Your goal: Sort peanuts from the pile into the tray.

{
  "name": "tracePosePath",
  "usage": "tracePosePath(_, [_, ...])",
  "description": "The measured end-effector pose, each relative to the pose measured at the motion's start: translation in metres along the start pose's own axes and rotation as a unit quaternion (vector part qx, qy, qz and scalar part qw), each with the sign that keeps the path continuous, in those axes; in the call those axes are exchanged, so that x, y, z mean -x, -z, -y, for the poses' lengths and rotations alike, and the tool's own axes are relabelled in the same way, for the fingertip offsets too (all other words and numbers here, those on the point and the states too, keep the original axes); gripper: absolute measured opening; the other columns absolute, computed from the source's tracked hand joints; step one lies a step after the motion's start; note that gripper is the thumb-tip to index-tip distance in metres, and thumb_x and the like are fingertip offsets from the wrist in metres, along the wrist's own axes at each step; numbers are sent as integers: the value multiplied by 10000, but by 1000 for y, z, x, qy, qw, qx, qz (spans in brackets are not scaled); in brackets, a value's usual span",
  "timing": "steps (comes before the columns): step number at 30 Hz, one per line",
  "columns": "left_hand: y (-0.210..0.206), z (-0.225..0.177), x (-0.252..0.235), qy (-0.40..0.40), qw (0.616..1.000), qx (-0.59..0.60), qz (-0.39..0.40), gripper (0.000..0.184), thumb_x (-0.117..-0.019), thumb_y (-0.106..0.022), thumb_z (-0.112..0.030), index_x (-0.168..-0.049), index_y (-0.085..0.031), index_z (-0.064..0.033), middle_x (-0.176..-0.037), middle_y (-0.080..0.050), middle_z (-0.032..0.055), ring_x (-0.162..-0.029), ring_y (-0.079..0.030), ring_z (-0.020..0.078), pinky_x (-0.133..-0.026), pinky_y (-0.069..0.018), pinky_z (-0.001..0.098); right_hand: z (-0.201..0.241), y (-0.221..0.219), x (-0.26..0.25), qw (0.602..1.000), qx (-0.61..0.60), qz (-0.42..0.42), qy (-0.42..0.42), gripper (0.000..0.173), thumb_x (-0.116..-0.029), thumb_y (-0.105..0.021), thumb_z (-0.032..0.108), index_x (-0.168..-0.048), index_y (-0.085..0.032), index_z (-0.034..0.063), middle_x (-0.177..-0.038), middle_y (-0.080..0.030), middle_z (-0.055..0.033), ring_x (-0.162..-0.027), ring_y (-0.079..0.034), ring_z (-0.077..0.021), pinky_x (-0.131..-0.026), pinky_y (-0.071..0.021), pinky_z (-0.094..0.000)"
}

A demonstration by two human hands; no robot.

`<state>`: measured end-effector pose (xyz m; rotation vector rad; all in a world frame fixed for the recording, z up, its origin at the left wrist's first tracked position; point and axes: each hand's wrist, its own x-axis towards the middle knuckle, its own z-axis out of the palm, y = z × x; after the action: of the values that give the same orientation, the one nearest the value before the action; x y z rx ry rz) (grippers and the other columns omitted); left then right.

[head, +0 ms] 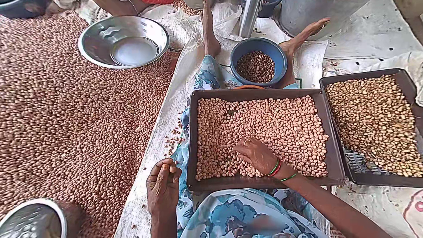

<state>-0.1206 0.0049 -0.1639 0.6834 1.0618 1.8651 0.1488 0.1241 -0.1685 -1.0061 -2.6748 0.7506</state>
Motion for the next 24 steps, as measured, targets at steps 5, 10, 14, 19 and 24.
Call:
tracePosePath(5, [4, -2, 1, -4, 1000, 0, 0, 152, -1005, -613, -215, -1027, -759, -178, -851, -726, -92, -677, -643, -18, -601, -525, 132, -18, 32, 4, 980, 129, 9, -152, 182, -935, -643, 2, -1041, -780, 59, -1263, -685, -194, -1398, -453, -469, -1057, -309, -726])
tracePosePath(10, [6, 2, 0, 6, 1000, 17, -10, 170, -1021, -582, -191, -1020, -749, -161, -833, -721, -85, -651, -639, -15, -589, -527, 134, -18, 45, -27, 987, 114, -94, -63, 230, -877, -685, -38, -1040, -793, 84, -1261, -688, -198, -1338, -518, -469, -975, -390, -700])
tracePosePath(14, [-4, 2, -3, 4, 1000, 23, -15, 215, -1040, -523, -155, -1000, -735, -155, -801, -711, -84, -619, -628, -14, -574, -524, 131, 28, -13, -74, 990, -69, 30, 123, 331, -912, -718, 139, -1241, -746, 122, -1395, -629, -191, -1388, -491, -438, -1009, -348, -730])
tracePosePath(19, [-4, -9, -3, -17, 1000, -9, 3, 156, -1008, -604, -222, -1028, -754, -183, -830, -718, -104, -649, -632, -26, -579, -517, 126, 9, -9, -87, 996, 12, 21, 84, 262, -802, -813, 117, -1062, -788, 106, -1277, -696, -166, -1402, -464, -455, -1026, -277, -793])
tracePosePath(24, [15, -6, -3, -1, 998, 42, -53, 189, -1031, -544, -150, -1003, -731, -148, -793, -707, -84, -598, -619, -13, -549, -517, 134, -29, 62, -77, 990, 107, -83, -38, 358, -855, -662, -52, -1121, -792, 151, -1363, -646, -172, -1412, -424, -496, -971, -314, -753])
